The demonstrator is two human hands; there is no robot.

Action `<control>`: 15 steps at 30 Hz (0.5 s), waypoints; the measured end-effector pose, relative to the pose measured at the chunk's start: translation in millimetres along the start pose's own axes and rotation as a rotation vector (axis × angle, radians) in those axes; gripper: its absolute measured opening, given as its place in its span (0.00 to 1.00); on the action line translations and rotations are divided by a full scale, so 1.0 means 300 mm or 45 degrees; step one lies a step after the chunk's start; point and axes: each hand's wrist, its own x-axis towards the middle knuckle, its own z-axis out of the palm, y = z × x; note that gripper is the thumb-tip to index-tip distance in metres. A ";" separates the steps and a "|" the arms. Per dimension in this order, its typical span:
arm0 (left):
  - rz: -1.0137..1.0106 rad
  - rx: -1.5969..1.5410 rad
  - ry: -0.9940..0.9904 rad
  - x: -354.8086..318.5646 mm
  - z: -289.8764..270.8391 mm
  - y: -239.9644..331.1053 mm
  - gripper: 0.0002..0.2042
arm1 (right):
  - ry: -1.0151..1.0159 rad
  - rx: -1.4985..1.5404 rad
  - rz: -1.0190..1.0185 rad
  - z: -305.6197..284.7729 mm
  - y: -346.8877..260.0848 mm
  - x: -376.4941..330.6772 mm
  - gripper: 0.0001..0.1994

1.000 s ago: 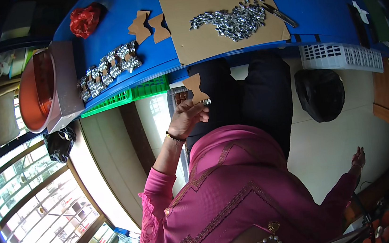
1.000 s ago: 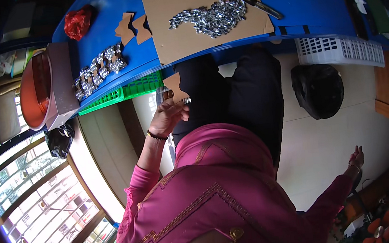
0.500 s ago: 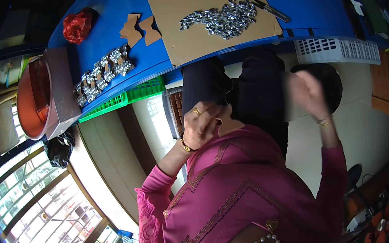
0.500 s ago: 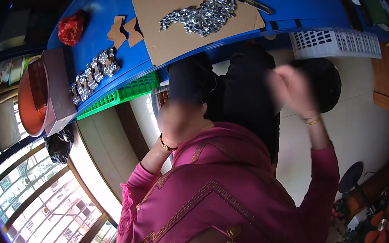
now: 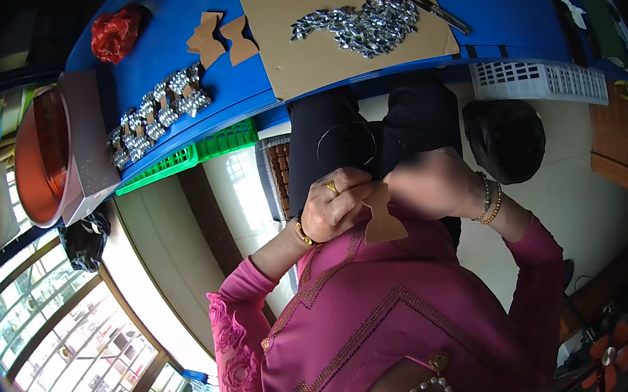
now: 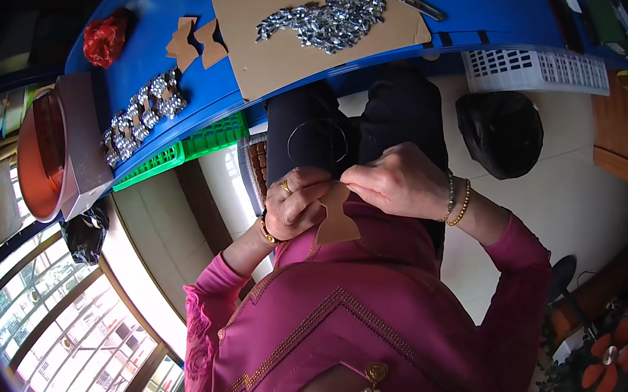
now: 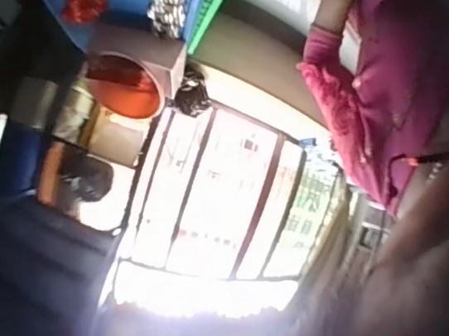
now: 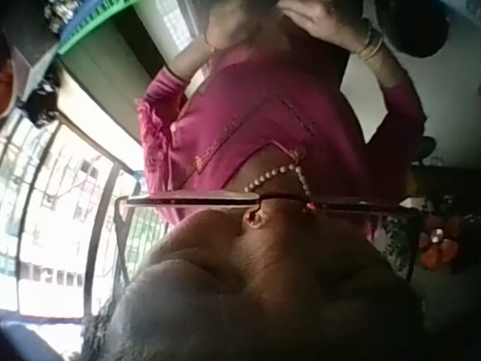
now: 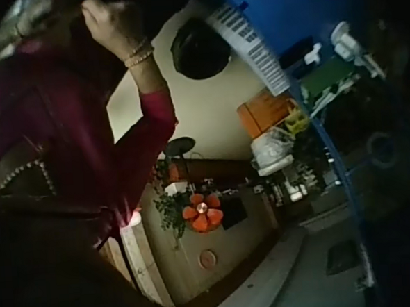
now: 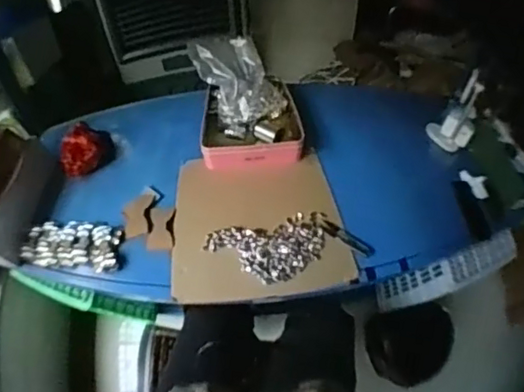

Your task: Manually attaching small silver decorative beads to a brown component using thread.

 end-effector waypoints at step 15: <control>0.012 0.041 -0.002 -0.009 0.013 0.004 0.16 | -0.140 -0.077 -0.064 0.005 0.001 0.005 0.06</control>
